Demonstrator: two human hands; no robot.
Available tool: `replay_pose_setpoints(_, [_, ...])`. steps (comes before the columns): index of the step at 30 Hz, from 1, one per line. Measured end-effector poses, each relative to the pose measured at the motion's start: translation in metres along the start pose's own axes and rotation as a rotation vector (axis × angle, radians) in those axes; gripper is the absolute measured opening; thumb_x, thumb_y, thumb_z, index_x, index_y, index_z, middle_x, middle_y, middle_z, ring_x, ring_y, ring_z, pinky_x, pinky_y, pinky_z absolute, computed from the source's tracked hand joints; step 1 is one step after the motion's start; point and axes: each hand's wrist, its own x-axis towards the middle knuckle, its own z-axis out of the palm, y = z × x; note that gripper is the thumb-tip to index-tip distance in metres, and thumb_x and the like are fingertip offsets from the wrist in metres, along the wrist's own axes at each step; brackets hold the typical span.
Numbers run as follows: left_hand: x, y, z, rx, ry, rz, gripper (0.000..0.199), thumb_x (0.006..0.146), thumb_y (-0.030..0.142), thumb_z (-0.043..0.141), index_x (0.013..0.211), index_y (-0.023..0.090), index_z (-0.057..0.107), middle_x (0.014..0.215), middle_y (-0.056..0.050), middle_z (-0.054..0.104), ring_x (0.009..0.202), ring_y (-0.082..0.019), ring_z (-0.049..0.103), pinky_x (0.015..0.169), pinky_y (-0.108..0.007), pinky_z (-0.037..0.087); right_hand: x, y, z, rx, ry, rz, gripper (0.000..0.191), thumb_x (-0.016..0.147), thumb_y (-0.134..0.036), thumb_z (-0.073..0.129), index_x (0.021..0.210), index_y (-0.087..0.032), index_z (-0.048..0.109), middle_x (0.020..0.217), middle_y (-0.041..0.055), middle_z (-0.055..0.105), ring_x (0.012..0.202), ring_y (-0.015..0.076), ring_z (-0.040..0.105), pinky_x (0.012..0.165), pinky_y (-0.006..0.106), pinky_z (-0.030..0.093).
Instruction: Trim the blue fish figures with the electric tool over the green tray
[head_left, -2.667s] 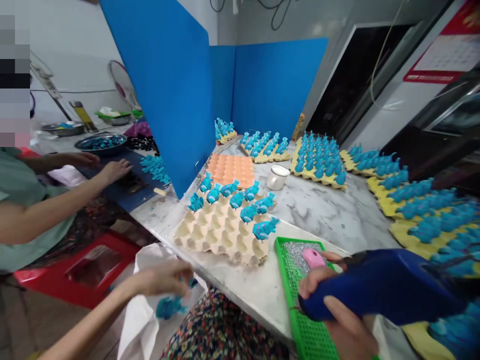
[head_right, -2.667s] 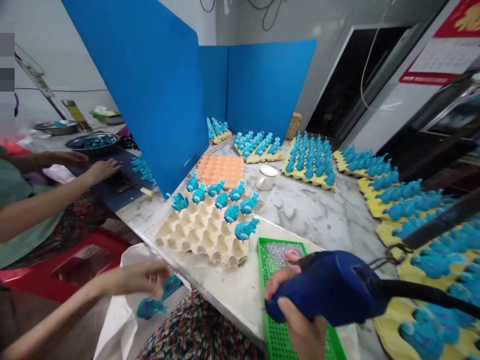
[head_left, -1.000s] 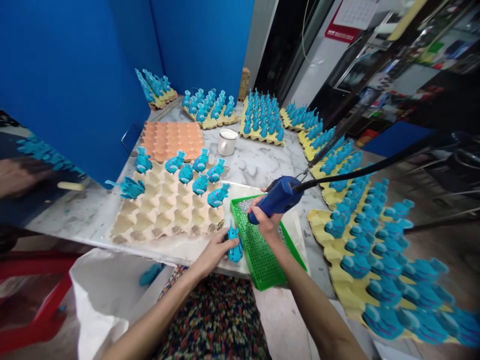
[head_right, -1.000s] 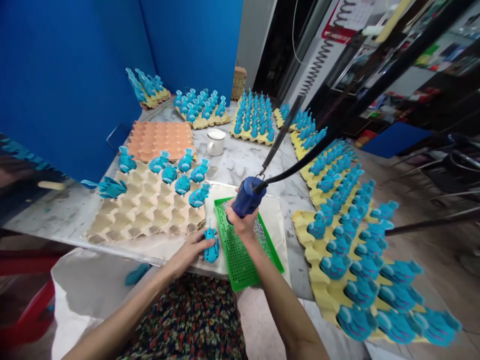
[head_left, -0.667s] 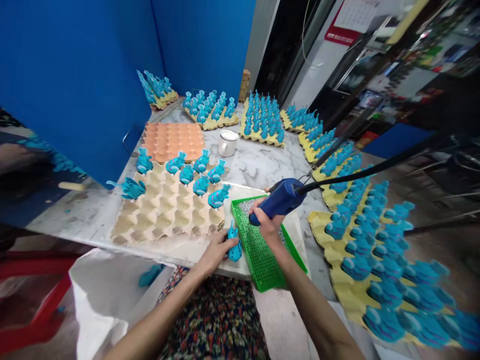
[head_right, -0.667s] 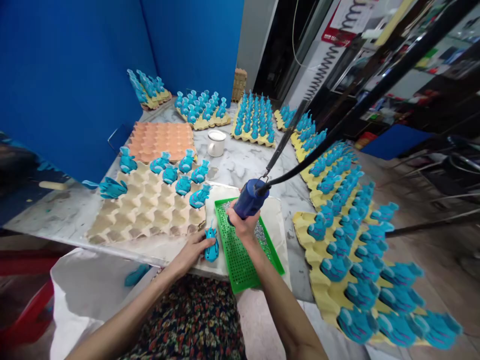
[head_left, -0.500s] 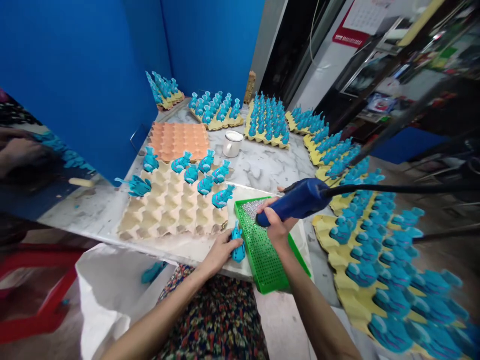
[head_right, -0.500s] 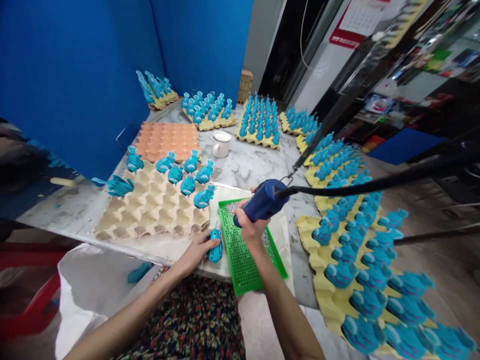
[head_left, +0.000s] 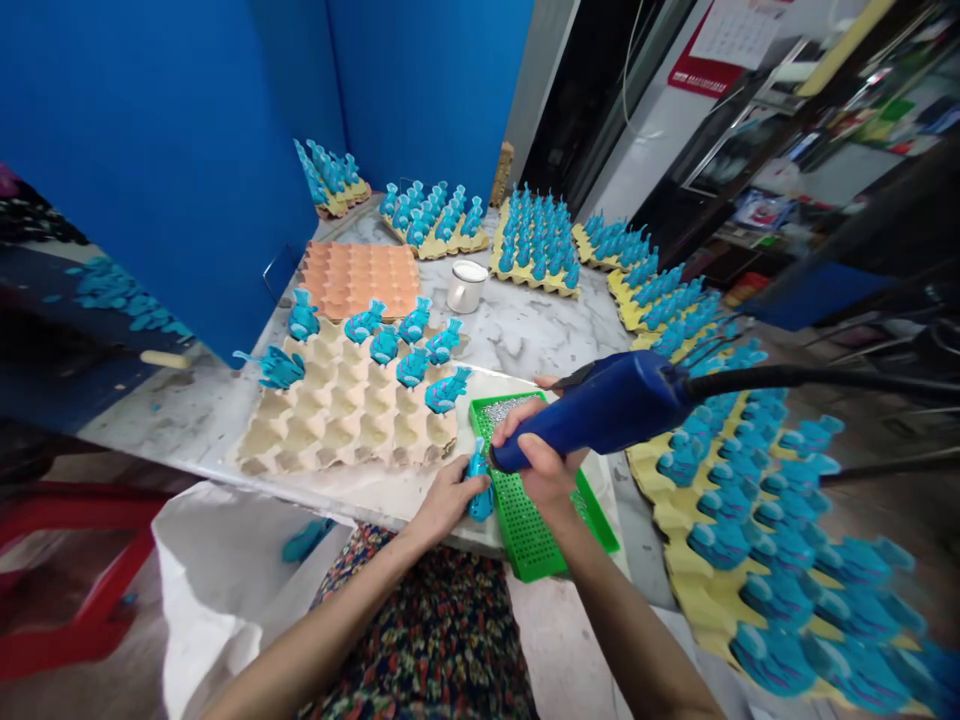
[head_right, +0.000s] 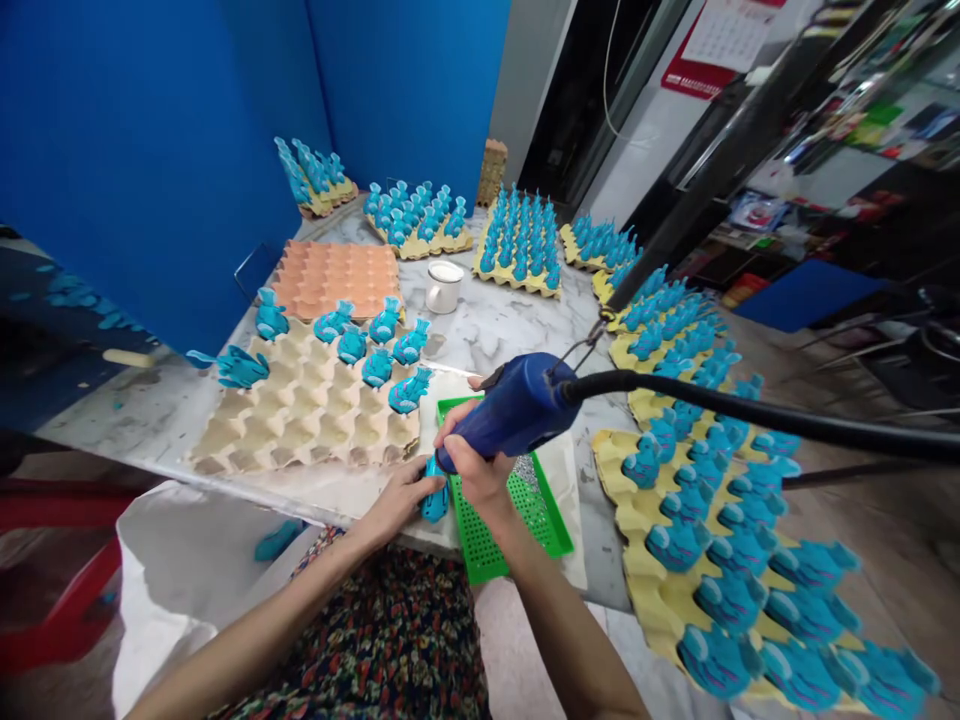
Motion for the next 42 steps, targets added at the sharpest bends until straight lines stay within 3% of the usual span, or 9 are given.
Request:
replay_pose_setpoints(8, [0.005,0.003,0.0,-0.05,0.001,-0.07,0.02,0.065,0.035,0.056,0.071,0.016,0.055,0.06,0.004,0.045,0.058,-0.012,0.038,0.056,-0.025,0.032,-0.005,0.016,0.004,-0.037,0.011,0.029,0.012,0.07,-0.026,0.06,0.079,-0.024,0.053,0.063,-0.0043,0.055,0.051,0.0143,0.05,0.056,0.033,0.044])
replay_pose_setpoints(13, [0.006,0.006,-0.003,-0.066,-0.037,-0.12,0.021,0.064,0.036,0.057,0.07,0.016,0.055,0.056,0.005,0.043,0.054,-0.011,0.038,0.051,-0.024,0.029,-0.003,0.018,0.007,-0.021,0.025,0.073,0.02,0.065,-0.027,0.061,0.082,-0.024,0.051,0.06,-0.0051,0.055,0.05,0.0151,0.052,0.054,0.033,0.045])
replay_pose_setpoints(18, [0.003,0.013,-0.012,-0.132,-0.102,-0.139,0.02,0.065,0.034,0.059,0.07,0.015,0.058,0.058,0.004,0.045,0.055,-0.011,0.039,0.051,-0.024,0.029,0.002,0.021,0.0,-0.017,-0.133,0.121,0.016,0.068,-0.034,0.062,0.078,-0.025,0.055,0.061,-0.0031,0.056,0.051,0.0159,0.052,0.049,0.031,0.044])
replay_pose_setpoints(22, [-0.001,0.017,-0.023,-0.144,-0.187,-0.188,0.019,0.065,0.033,0.063,0.071,0.015,0.062,0.06,0.003,0.051,0.056,-0.011,0.042,0.052,-0.024,0.03,0.012,0.005,-0.005,0.061,-0.22,0.14,0.02,0.067,-0.037,0.062,0.08,-0.023,0.057,0.061,-0.0016,0.058,0.049,0.0166,0.054,0.046,0.031,0.044])
replay_pose_setpoints(26, [-0.007,0.019,-0.025,-0.174,-0.2,-0.263,0.025,0.067,0.037,0.066,0.08,0.016,0.065,0.063,0.002,0.056,0.057,-0.012,0.046,0.052,-0.024,0.033,0.02,-0.002,-0.013,0.085,-0.088,0.077,0.021,0.068,-0.034,0.061,0.085,-0.022,0.056,0.06,-0.0034,0.058,0.046,0.0156,0.053,0.046,0.031,0.044])
replay_pose_setpoints(31, [-0.011,0.023,-0.016,-0.394,-0.179,-0.237,0.037,0.066,0.036,0.073,0.094,0.016,0.062,0.08,-0.002,0.064,0.065,-0.012,0.055,0.06,-0.024,0.043,0.014,0.02,-0.026,-0.135,0.104,0.12,0.025,0.067,-0.024,0.065,0.09,-0.024,0.053,0.061,-0.006,0.057,0.05,0.0149,0.053,0.054,0.031,0.046])
replay_pose_setpoints(38, [-0.004,0.017,-0.006,-0.465,-0.035,-0.291,0.029,0.061,0.029,0.074,0.078,0.015,0.054,0.068,0.001,0.06,0.05,-0.011,0.055,0.05,-0.024,0.045,0.006,0.037,-0.032,-0.073,0.153,0.073,0.032,0.069,-0.026,0.064,0.097,-0.026,0.048,0.062,-0.007,0.057,0.049,0.0151,0.053,0.054,0.031,0.044])
replay_pose_setpoints(42, [-0.002,0.013,-0.004,-0.453,-0.003,-0.272,0.03,0.06,0.031,0.075,0.074,0.015,0.053,0.061,0.003,0.055,0.046,-0.01,0.054,0.042,-0.021,0.04,0.004,0.038,-0.033,-0.086,0.138,0.054,0.033,0.069,-0.026,0.064,0.098,-0.027,0.048,0.063,-0.007,0.058,0.051,0.0169,0.053,0.056,0.033,0.044])
